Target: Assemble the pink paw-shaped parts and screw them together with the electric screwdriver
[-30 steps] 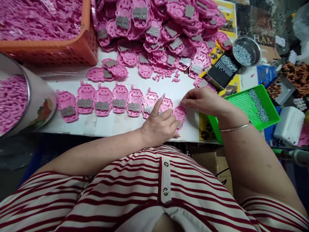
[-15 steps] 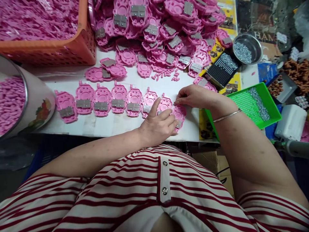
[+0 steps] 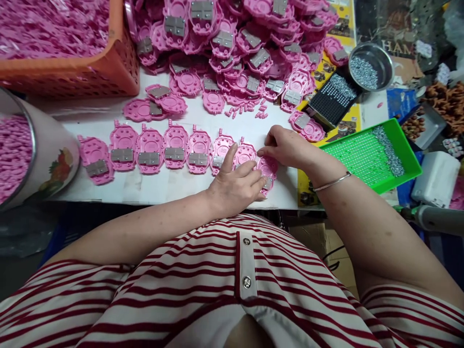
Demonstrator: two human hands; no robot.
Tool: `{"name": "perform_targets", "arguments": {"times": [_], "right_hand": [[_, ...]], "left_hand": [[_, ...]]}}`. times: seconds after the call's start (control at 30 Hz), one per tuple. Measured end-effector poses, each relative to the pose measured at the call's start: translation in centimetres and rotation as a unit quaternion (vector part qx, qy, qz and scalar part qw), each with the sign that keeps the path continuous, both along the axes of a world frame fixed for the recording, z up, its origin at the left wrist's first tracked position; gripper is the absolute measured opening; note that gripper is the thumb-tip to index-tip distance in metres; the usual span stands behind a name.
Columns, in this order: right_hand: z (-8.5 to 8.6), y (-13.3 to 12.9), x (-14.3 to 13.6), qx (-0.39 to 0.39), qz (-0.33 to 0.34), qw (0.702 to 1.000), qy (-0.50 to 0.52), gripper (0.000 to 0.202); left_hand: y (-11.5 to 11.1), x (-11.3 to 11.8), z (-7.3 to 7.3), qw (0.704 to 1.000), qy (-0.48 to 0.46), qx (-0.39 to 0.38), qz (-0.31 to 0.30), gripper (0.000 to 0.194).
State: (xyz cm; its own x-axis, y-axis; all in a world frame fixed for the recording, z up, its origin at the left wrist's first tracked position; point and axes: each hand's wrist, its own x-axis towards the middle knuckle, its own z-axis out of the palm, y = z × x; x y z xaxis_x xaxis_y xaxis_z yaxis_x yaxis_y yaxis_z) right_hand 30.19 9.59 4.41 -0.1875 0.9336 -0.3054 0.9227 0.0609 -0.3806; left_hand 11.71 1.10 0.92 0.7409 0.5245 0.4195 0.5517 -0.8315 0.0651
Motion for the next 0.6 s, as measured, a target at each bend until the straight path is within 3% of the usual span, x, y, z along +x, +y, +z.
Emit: {"name": "perform_targets", "arguments": {"times": [0.17,0.3,0.43,0.6], "right_hand": [[0.8,-0.5,0.2,-0.030,-0.015,0.999,0.028,0.026],[0.7,-2.3,0.5,0.028,-0.048,0.997,0.054,0.034],[-0.6,-4.5,0.3,0.102,-0.047,0.991,0.067,0.026],[-2.1,-6.4,0.5,0.197,-0.079,0.971,0.105,0.039]], "left_hand": [[-0.2,0.2,0.1,1.000,-0.004,-0.023,0.005,0.028],[-0.3,0.3,0.0,1.000,-0.001,-0.011,0.011,0.029],[-0.4,0.3,0.0,0.999,-0.007,-0.041,0.008,0.029],[0.1,0.7,0.1,0.998,-0.011,-0.047,0.026,0.029]]}}
